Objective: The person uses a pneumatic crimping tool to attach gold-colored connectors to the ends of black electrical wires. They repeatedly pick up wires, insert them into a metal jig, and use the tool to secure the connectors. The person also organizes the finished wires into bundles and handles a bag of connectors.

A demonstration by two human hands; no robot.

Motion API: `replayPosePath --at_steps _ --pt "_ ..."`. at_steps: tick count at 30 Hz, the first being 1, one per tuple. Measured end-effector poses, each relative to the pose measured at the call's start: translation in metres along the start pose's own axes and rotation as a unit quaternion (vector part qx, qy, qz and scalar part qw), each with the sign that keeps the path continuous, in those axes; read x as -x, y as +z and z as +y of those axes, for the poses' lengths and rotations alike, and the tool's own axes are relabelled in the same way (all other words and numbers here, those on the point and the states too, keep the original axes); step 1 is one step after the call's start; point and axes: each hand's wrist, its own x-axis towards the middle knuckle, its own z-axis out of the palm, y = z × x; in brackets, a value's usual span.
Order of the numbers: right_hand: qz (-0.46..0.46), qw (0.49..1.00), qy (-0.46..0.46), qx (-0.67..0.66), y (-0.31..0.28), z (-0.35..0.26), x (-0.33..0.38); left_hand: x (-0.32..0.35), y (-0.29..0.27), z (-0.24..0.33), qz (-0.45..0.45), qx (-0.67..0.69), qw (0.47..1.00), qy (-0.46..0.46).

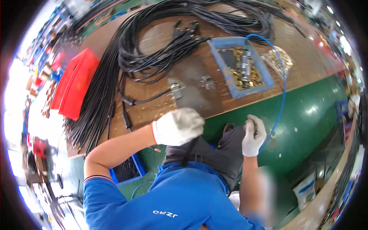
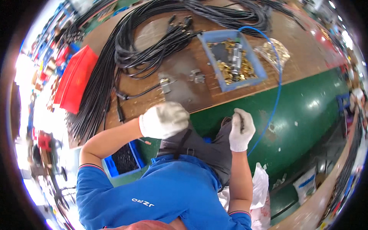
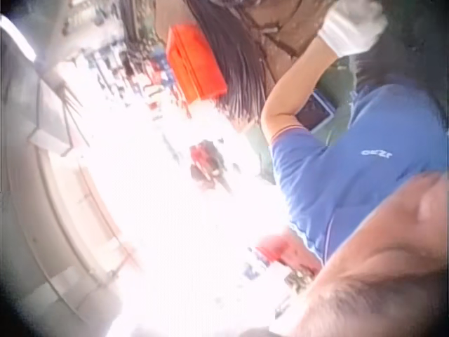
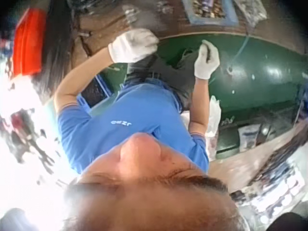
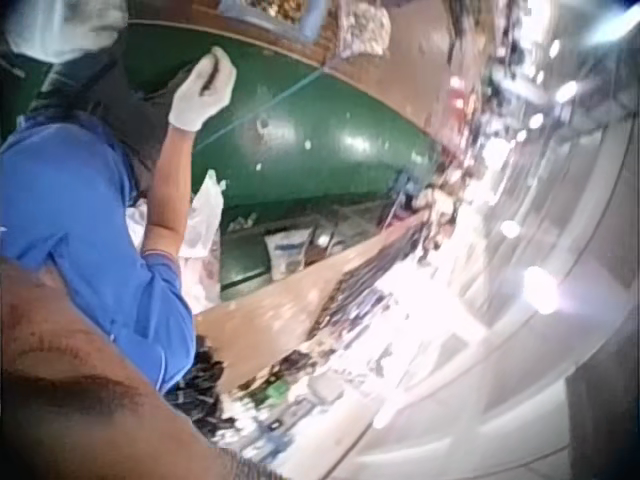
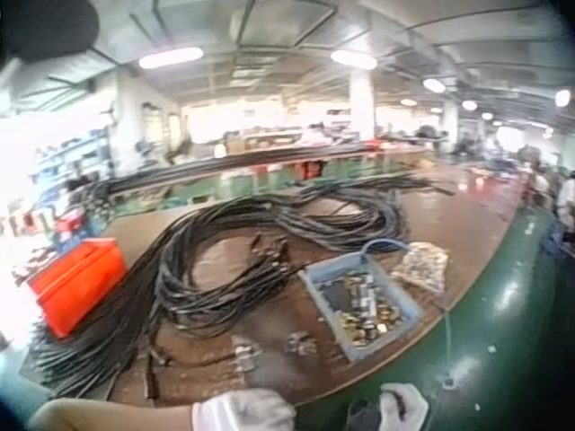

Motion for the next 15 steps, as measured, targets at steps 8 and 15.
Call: replayPosePath --at_steps 8,15 --pt "-0.081 0.987 0.011 -0.138 0.170 -0.054 -0.020 0.137 -0.139 -0.068 0.066 -0.175 0.883 -0.431" --pt "-0.163 0.974 -0.014 -0.154 0.214 -0.060 -0.038 0.130 -0.104 -0.102 0.004 -0.131 0.869 -0.478"
